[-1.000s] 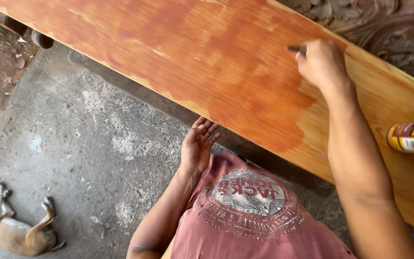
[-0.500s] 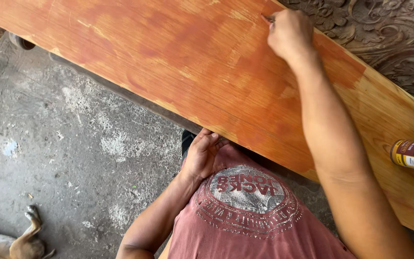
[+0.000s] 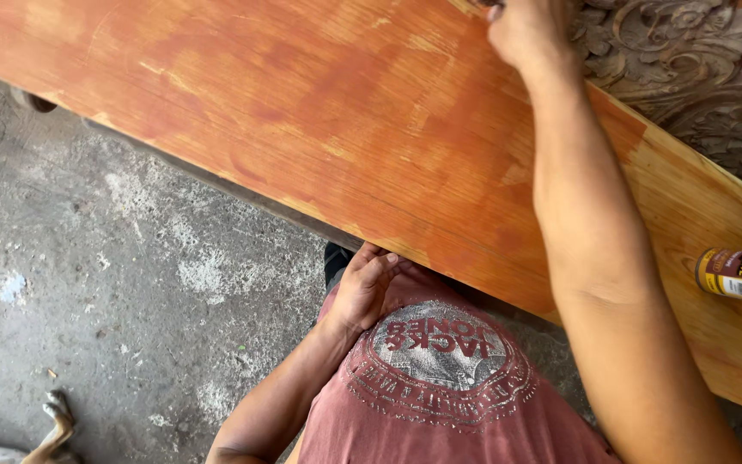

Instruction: The person applies a reddish-orange wood stain to a long wooden plank, dipping a small flat applicator pad into an open stain can and wiping the liquid across the board's surface, working section by section along the plank to coat the bare wood.

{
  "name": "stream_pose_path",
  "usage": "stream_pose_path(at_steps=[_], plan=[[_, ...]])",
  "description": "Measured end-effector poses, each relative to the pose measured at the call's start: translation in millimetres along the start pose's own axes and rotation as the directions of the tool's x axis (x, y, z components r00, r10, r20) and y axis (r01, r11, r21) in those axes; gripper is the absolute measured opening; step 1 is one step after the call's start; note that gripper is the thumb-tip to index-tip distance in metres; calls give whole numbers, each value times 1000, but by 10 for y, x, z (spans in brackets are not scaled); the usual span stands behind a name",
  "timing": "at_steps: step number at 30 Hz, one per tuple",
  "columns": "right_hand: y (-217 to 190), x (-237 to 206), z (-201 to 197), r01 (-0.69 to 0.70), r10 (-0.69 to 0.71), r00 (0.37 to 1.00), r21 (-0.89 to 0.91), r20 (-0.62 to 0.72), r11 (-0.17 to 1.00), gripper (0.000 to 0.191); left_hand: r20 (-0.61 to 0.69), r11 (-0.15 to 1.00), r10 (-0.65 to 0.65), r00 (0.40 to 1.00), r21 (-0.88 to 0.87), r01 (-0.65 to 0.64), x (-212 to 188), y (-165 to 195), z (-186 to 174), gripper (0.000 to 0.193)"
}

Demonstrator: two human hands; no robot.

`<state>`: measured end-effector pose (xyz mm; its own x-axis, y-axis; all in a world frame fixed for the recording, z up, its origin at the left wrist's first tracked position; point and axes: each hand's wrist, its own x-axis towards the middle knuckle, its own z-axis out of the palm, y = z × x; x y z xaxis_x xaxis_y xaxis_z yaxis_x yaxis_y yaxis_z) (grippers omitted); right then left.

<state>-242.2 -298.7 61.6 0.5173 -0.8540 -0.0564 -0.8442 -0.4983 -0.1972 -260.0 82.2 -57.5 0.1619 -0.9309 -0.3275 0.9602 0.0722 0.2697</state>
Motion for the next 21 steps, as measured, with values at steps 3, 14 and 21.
stream_pose_path(at_steps=[3,14,21], plan=[[-194,-276,-67,171,-164,983,-90,80,981,20,-52,997,-1,999,79,5,14,-12,44,44],[2334,-1705,-662,136,-142,987,-79,-77,988,24,-126,956,-108,986,258,138,-22,-221,117,49],[3282,-1736,-640,175,-187,967,-86,-170,981,33,-194,924,-187,963,296,240,-63,-861,377,50]])
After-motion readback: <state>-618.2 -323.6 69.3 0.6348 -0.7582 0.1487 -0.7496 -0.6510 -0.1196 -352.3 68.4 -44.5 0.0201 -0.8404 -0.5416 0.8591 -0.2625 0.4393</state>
